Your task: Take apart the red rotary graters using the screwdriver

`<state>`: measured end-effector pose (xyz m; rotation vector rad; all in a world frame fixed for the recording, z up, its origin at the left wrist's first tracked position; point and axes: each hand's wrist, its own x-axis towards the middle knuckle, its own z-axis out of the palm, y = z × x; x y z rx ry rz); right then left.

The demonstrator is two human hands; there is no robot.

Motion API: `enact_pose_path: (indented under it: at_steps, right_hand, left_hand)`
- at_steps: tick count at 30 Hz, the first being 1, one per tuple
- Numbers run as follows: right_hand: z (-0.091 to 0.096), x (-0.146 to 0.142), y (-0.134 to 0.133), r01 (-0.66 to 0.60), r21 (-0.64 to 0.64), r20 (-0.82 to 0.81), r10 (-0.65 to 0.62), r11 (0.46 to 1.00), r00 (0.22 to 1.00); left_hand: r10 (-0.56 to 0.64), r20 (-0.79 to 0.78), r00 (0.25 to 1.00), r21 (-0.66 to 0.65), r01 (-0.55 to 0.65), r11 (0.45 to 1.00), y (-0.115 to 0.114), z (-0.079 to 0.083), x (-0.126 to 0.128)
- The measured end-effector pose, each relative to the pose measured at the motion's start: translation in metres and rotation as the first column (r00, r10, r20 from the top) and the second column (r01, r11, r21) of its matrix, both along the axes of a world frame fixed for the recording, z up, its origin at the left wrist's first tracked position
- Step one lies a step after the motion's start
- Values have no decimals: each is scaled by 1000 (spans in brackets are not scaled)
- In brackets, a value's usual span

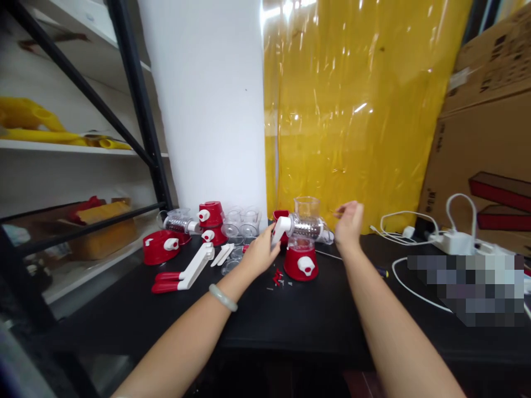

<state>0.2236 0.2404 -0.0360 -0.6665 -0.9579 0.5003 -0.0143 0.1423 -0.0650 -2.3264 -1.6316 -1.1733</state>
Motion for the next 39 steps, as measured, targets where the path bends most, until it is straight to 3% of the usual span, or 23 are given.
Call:
enact_pose_path:
  at_steps: [2,5,10,13,18,25,39]
  right_hand:
    - [-13,-5,-1,-64,-98,-100,54,993,994]
    - [-25,-15,-3,-265,-194,-141,241,945,960]
    - [-35,-18,-11,-439,-226,83,466,870,881]
    - [-38,-13,-12,-489,-216,222,530,845,818]
    - [-39,-6,-9,-482,-264,270,543,836,795]
    - [-38,-8,-10,-462,-255,271,522,849,809]
    - [-39,-6,-8,-449,-255,302,512,856,804]
  left_hand:
    - [11,-1,1000,-7,-11,1000,1,0,0]
    - [-3,3,1000,9,3,1000,3,-1,1]
    - [-71,39,997,63,69,996,8,-8,2]
    - [-111,68,991,79,106,991,12,-12,3]
    - [-138,91,986,36,135,990,12,-13,6]
    - [19,-9,1000,-58,-20,998,4,-7,8]
    - [49,-44,998,-75,-52,996,0,-5,8]
